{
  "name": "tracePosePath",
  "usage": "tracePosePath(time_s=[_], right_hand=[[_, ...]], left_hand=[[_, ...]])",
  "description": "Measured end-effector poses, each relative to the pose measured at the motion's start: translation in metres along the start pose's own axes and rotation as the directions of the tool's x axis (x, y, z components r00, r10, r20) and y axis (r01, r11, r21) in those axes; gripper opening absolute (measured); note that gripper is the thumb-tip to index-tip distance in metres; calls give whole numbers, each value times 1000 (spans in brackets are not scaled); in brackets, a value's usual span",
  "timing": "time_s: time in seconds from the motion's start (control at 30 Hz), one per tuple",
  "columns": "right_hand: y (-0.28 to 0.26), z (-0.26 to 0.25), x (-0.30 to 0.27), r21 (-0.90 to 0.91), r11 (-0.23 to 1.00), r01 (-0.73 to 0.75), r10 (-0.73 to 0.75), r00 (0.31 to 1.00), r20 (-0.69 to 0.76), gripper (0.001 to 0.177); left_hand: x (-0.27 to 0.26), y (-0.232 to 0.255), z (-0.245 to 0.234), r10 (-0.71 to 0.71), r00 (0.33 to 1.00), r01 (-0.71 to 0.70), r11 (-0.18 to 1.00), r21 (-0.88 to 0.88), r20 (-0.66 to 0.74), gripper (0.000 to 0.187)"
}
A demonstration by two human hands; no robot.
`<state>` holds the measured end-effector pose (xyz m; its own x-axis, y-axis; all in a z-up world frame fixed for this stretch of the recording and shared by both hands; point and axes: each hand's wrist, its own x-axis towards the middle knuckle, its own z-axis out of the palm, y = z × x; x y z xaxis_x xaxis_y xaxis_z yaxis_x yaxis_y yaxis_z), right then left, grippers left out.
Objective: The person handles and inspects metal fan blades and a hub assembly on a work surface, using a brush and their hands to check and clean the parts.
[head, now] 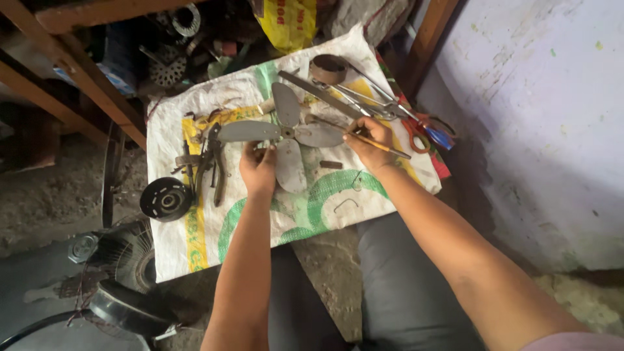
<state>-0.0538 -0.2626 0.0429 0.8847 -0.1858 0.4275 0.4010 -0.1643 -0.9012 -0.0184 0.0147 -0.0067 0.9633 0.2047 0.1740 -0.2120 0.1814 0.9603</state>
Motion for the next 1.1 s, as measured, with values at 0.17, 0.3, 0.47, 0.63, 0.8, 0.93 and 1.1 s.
tracePosePath(time_s=[0.17,0.3,0.47,0.63,0.8,0.93,1.1], right_hand=[[-25,9,-1,-290,947,141,-158,987,-37,17],[-46,14,-5,-522,802,292,-354,935,-20,17],[-72,20,-10,-632,768,102,62,970,233,18],[-63,22,-15,-645,637,423,-182,895,408,21],[-54,16,-17,-620,684,384,-256,923,288,20],[-59,12,-16,-605,728,323,-349,934,78,18],[-60,11,-16,-671,660,337,-399,914,66,15]], left_hand=[[2,-4,-5,9,1000,-9,999,34,-15,42],[1,-2,-3,16,1000,-16,1000,0,-23,46],[0,7,-3,-67,997,66,997,-39,-28,50],[-4,9,-6,-55,998,54,997,-57,-25,51],[1,4,-6,-27,1000,26,994,-107,-8,53],[3,0,-7,-45,999,45,985,-167,3,52],[1,6,-9,-45,999,46,985,-166,10,50]])
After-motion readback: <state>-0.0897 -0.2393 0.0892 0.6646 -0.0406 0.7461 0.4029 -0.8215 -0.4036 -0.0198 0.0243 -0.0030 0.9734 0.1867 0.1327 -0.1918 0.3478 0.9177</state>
